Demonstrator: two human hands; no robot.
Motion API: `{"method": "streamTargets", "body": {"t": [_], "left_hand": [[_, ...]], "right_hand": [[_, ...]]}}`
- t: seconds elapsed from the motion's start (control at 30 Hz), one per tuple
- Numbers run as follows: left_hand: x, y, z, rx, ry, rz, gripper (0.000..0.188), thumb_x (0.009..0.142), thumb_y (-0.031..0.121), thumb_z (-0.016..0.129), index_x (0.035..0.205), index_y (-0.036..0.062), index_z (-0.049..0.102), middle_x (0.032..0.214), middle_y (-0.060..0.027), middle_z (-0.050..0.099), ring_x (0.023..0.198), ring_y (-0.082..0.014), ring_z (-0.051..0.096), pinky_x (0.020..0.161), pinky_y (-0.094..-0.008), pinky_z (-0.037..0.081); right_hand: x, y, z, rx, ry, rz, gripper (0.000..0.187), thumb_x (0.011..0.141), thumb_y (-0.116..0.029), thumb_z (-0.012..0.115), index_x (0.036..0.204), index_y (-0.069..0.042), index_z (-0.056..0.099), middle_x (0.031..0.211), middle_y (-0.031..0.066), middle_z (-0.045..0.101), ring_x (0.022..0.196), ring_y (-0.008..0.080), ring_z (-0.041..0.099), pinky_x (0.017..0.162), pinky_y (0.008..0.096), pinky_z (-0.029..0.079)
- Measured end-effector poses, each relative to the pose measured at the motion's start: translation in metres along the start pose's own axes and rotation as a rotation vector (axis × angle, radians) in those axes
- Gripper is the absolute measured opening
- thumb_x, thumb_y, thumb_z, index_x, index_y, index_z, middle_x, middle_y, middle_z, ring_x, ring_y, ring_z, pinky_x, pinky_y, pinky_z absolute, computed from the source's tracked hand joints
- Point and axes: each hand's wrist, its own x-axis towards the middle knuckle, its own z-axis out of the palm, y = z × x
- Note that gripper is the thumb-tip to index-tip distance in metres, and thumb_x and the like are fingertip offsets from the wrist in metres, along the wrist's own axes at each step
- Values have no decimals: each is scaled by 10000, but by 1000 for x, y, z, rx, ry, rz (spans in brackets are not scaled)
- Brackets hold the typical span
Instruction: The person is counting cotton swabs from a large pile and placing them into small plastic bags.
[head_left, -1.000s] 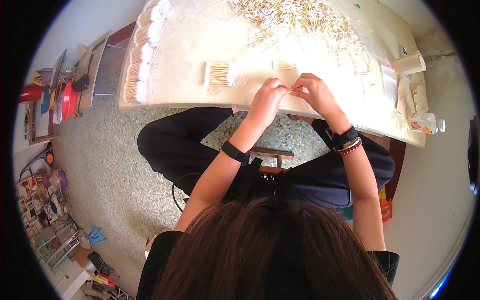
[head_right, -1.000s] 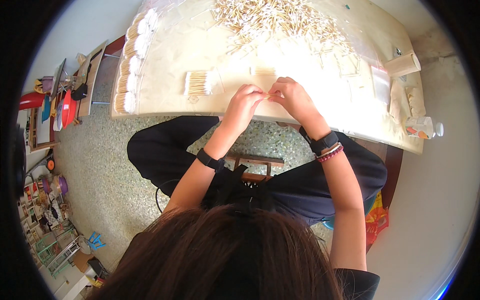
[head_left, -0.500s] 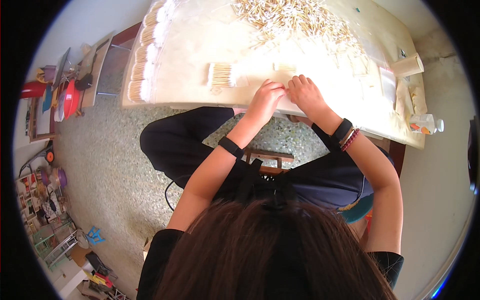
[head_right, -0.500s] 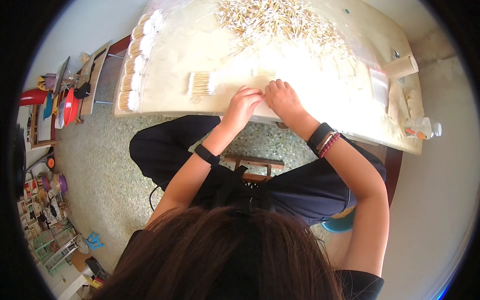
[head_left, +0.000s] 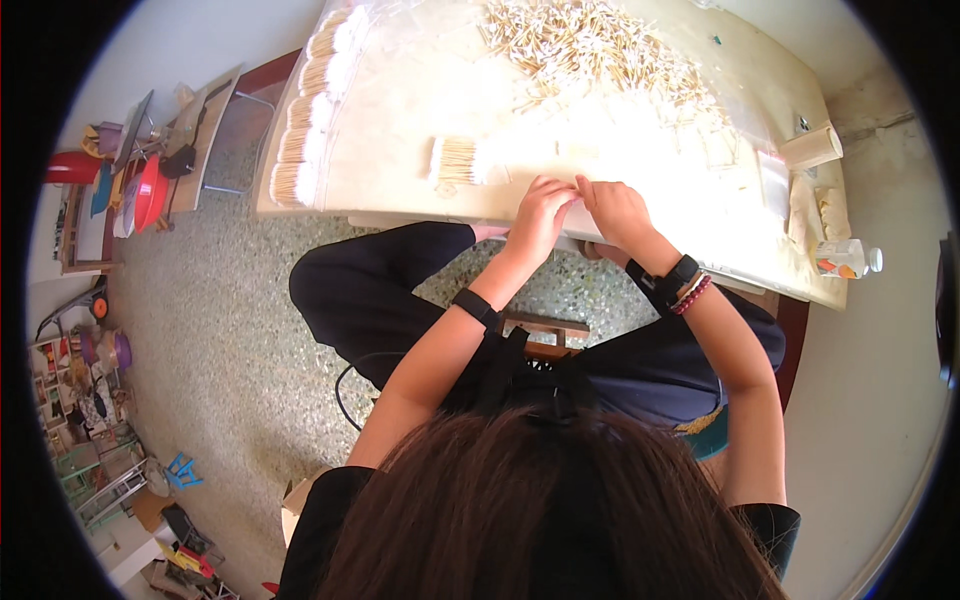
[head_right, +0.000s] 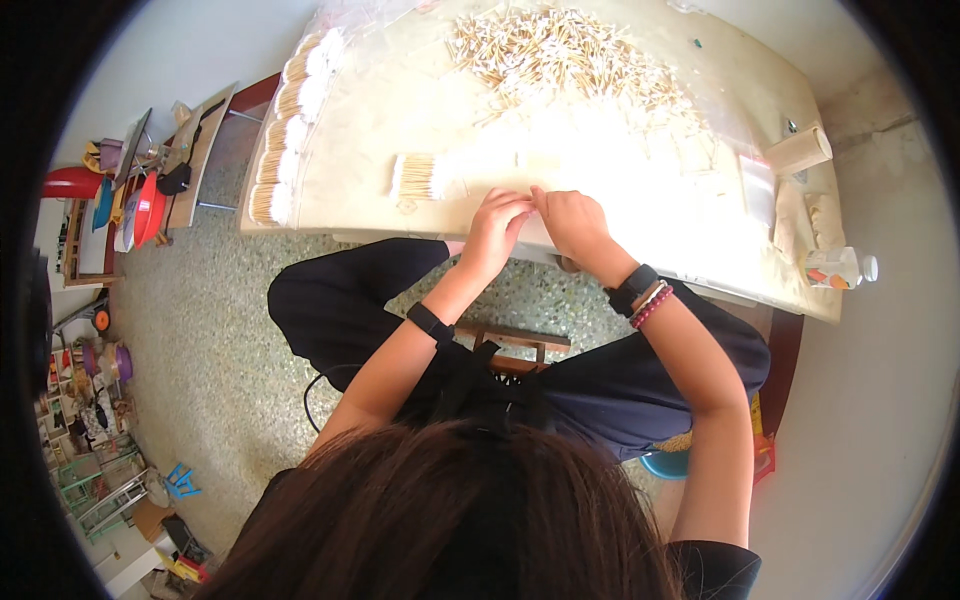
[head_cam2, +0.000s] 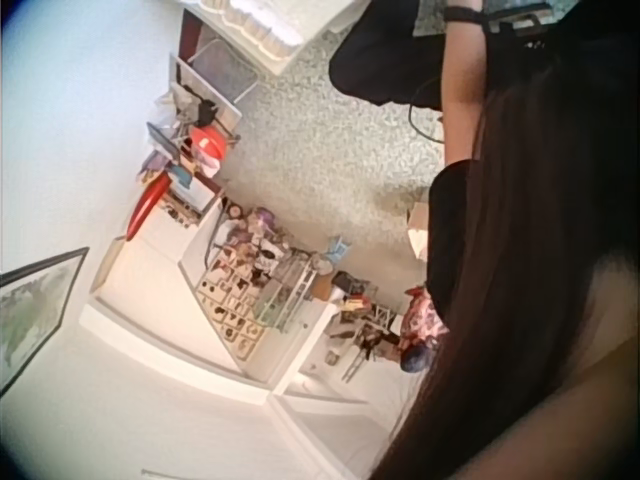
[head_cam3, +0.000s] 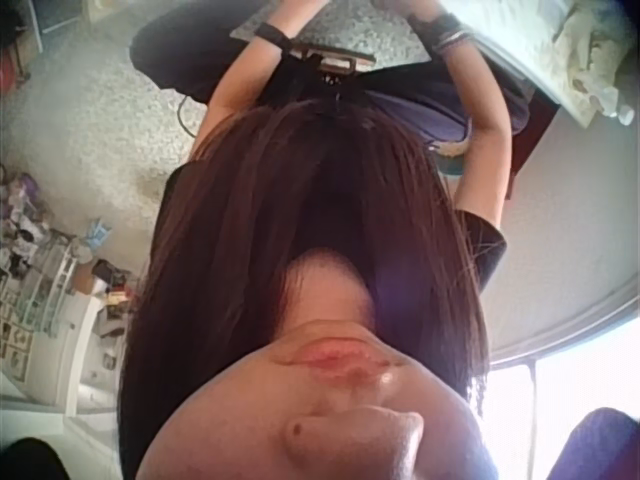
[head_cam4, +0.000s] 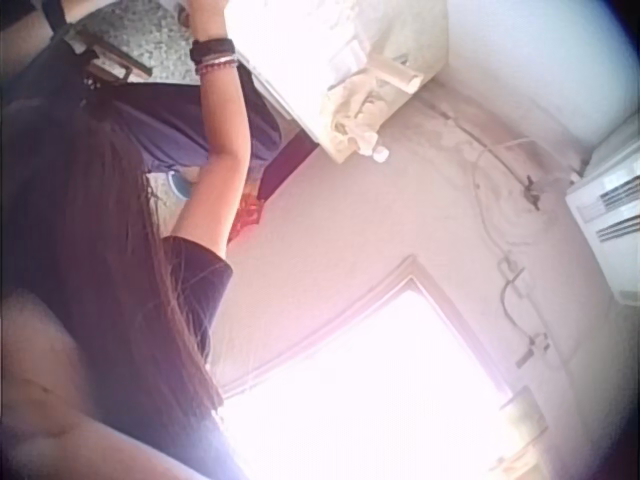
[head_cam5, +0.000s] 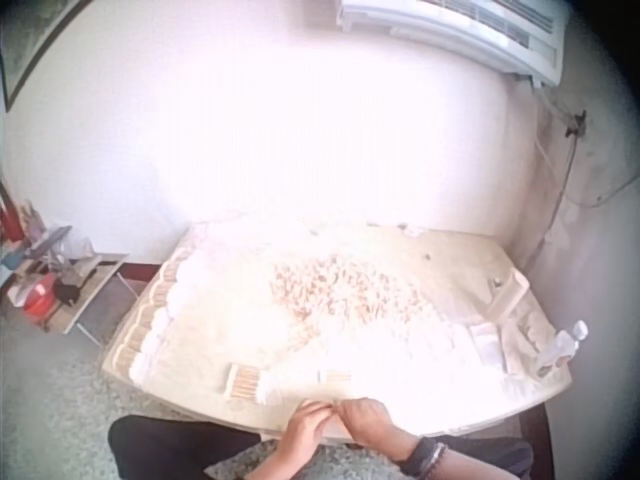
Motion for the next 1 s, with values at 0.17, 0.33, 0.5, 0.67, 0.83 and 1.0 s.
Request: {"method": "streamTargets", "body": {"t": [0.17,0.33,0.5,0.67,0.83,1.0], "left_hand": [[7,18,-13,46,-54,12,88,789,30,583,876,26,573,853,-91,568,853,-276,516,763,-382,421],[17,32,-31,170,-122,214,99,806,100,570,875,54,514,818,-77,485,810,-258,478,741,-374,388],[21,35,-33,87,-117,332,82,771,106,585,771,49,526,742,-72,483,722,-257,483,661,-364,409],[18,43,-31,9,-55,295,197,793,115,569,626,29,510,635,-67,504,574,-251,481,528,-363,410],[9,62,-25,-157,9,-165,371,921,166,470,604,-26,486,529,-124,468,454,-274,440,471,-377,364],[4,69,-21,-224,54,-451,433,943,191,432,576,-35,471,471,-141,419,419,-236,404,461,-358,323]], "right_hand": [[-12,11,9,485,126,74,325,936,-256,402,741,-42,549,585,130,523,564,316,541,528,389,439],[-33,0,-41,1523,-484,441,408,968,-331,363,621,-119,397,475,-25,335,379,119,301,367,274,229],[-47,-17,-50,1651,-638,368,429,971,-366,353,593,-166,322,495,-86,235,410,49,186,382,226,152],[-47,-24,-50,1504,-539,386,449,965,-367,363,589,-123,382,475,-57,303,404,74,232,377,247,201],[-45,-30,-38,983,93,270,490,938,-332,436,645,40,562,525,179,525,443,275,519,462,389,409],[-44,-48,-49,636,320,234,492,938,-321,457,610,29,566,517,161,517,477,271,535,492,375,427]]}}
